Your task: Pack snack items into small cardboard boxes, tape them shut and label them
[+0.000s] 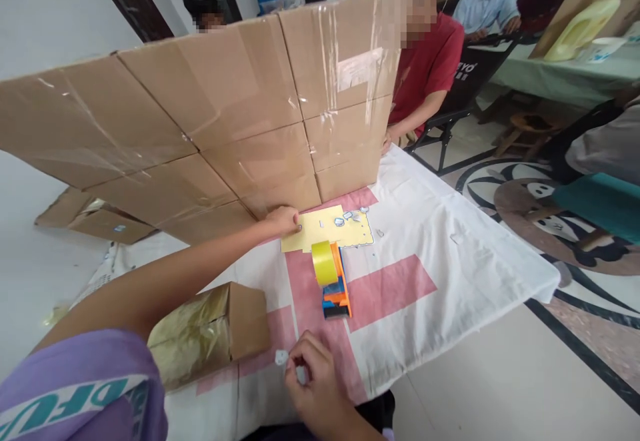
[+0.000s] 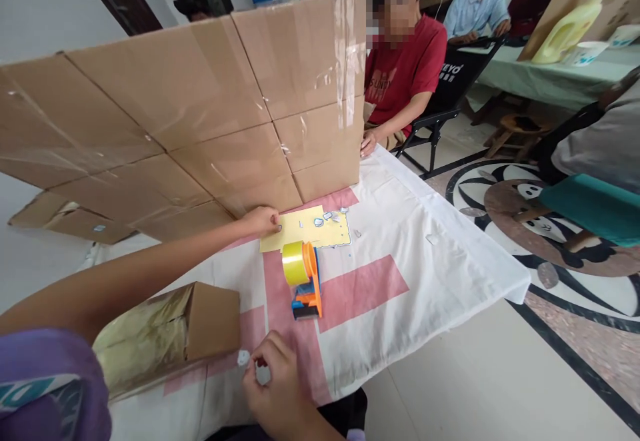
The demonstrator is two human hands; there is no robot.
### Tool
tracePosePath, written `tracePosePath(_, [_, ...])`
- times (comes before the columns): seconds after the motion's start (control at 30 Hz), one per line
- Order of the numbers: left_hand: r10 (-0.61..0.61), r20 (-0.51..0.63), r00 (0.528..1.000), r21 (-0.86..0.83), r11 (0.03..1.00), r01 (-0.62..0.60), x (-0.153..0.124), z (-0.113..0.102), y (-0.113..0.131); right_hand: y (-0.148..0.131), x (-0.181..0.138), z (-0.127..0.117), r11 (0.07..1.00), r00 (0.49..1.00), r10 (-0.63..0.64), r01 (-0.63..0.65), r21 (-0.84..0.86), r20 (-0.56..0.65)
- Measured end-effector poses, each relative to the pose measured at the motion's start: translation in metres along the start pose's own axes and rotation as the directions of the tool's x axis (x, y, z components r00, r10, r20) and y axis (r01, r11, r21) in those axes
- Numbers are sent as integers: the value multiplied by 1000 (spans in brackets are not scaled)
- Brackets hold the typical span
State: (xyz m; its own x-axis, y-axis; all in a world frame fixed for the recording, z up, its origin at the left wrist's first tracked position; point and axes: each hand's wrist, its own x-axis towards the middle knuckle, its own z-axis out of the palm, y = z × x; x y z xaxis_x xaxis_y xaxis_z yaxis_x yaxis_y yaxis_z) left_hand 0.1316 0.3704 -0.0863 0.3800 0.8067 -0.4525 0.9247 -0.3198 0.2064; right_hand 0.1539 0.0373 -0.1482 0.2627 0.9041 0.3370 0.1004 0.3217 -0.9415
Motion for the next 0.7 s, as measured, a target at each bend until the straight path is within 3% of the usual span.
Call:
tracePosePath(0.13, [80,-90,993,87,994,-72,-34,-16,16,5,4,3,991,992,-125,123,-54,-20])
tracePosePath(0.27, [230,-127,965,86,972,-221,-106,-42,27,2,17,-10,922,954,-298,291,-255,9])
tracePosePath(0.3, [288,-88,954,65,957,-283,-130,-45,27,1,20,-15,869,922,-386,374,-326,27])
tracePosePath(0.37, [478,159,864,-101,878,-467,-182,-41,26,-1,26,-27,710,807,-585,556,-431,78])
tracePosePath(0.4, [509,267,818,-192,860,-473,-208,-34,24,-2,27,-32,623,735,-668,637,-455,116])
tracePosePath(0.43, [495,329,804,-284,864,-415,-231,-24,22,-3,28,-37,549,673,-721,699,-458,163])
tracePosePath(0.5, [462,372,805,-471,841,-265,-267,4,17,-6,26,-42,474,611,-748,765,-435,260])
tracePosePath(0.6, [429,324,843,-709,700,-83,-297,48,3,-11,17,-41,487,615,-707,782,-389,349])
tracePosePath(0.7, [450,294,843,-829,559,-10,-307,84,-19,-17,6,-37,503,616,-685,786,-359,390])
